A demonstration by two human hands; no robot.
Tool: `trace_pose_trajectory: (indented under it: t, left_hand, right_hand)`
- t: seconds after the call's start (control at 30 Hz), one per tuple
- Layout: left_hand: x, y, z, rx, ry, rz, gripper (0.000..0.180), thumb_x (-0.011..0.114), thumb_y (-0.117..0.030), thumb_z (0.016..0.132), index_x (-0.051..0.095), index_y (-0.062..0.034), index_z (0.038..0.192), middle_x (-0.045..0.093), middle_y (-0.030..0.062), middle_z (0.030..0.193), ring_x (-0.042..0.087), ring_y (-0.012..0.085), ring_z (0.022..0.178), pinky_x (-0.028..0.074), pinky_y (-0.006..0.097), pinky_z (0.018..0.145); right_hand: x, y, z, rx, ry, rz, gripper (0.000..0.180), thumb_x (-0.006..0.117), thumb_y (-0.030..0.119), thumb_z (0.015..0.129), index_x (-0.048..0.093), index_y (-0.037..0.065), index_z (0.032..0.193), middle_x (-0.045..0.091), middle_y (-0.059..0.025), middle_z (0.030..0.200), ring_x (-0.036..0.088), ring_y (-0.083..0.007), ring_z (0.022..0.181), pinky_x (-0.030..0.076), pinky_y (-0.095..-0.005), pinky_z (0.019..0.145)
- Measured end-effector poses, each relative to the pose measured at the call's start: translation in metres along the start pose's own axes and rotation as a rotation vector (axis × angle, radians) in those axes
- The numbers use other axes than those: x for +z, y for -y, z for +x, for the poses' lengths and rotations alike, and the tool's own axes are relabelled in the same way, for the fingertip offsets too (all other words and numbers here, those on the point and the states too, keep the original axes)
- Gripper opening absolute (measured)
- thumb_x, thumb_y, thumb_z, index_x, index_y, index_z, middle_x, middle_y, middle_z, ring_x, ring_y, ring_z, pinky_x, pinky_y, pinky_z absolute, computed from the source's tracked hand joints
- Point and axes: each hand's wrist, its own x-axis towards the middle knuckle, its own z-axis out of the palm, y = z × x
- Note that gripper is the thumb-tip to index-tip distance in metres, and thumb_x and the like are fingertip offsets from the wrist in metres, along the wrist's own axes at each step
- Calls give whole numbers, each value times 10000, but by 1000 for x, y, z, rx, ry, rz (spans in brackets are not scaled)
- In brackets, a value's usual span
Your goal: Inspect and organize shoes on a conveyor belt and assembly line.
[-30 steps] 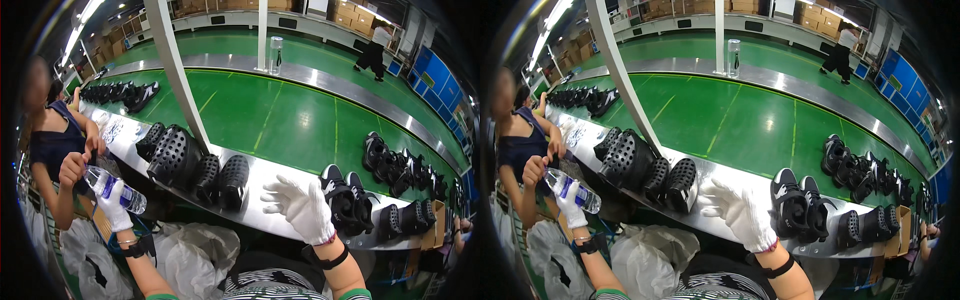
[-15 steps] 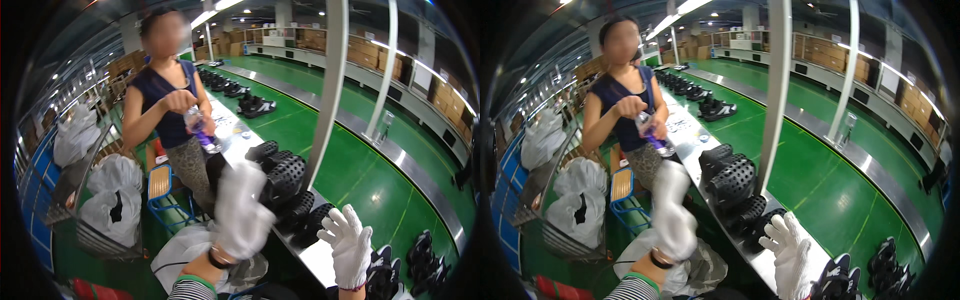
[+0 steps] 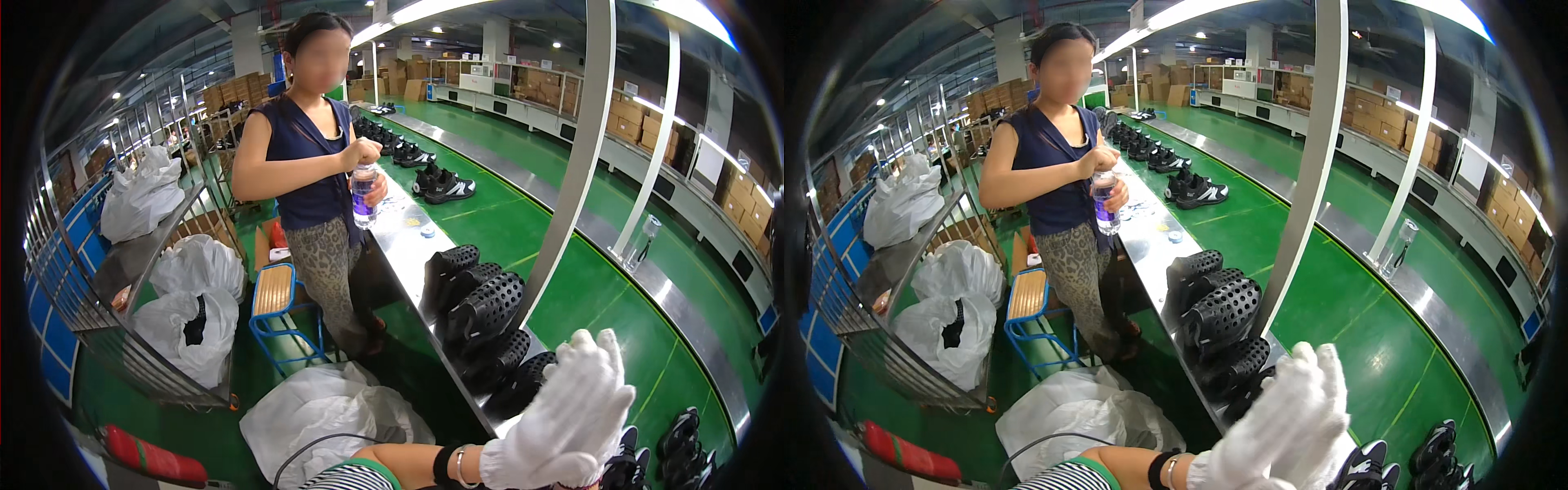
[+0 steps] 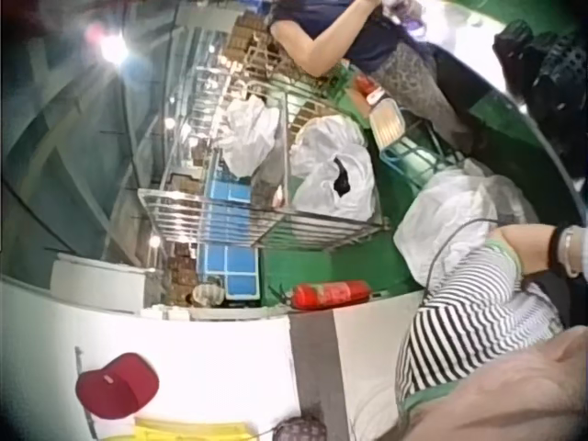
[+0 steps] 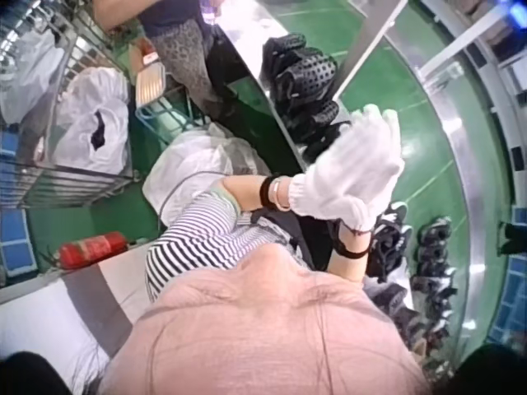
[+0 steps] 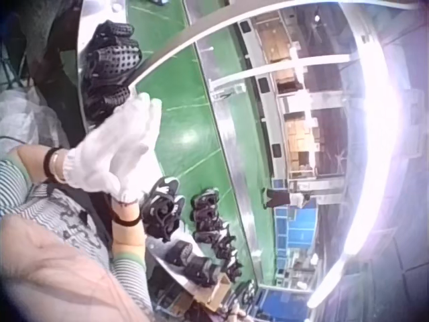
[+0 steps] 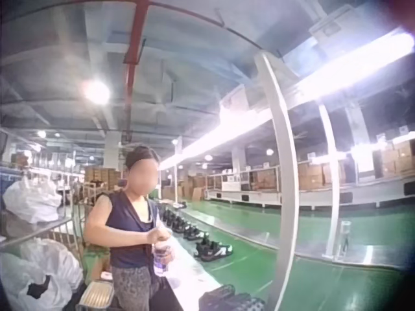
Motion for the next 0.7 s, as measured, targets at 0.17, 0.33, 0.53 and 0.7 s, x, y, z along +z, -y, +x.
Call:
trace_pose_trajectory:
  t: [0.17,0.33,0.53,0.7]
  left_hand:
    - [37,23,-15,371,-626,-799,804,434,-549,1053,394,103,1523,406,355,1538,318,530,1492,243,556,1248]
    - [47,13,-20,279,-494,-657,776,514,-500,1038,385,91,1524,403,333,1541,347,503,1474,289,543,1220]
    - [57,55,-25,338,-585,-880,528,510,-220,1000,518,74,1438,508,265,1495,455,421,1418,322,493,1203]
    - [75,77,-53,83,-588,-1119,315,512,-215,1054,713,28,1050,732,181,1065,693,328,1014,524,447,928]
  right_hand:
    - [9,5,-12,-93,-15,-158,887,503,671,995,344,21,1577,459,-201,1557,565,-310,1306,475,-448,1081]
    - [7,0,-9,-110,15,-118,894,502,686,987,365,19,1566,474,-203,1546,563,-311,1310,477,-450,1072]
    - [-30,6,-15,-291,21,-230,520,442,445,1097,633,-5,1274,708,-188,1201,687,-282,1091,520,-396,963]
    - [-64,25,-43,-108,-24,-441,394,516,296,1096,656,-61,1005,712,-165,975,689,-267,853,559,-399,826]
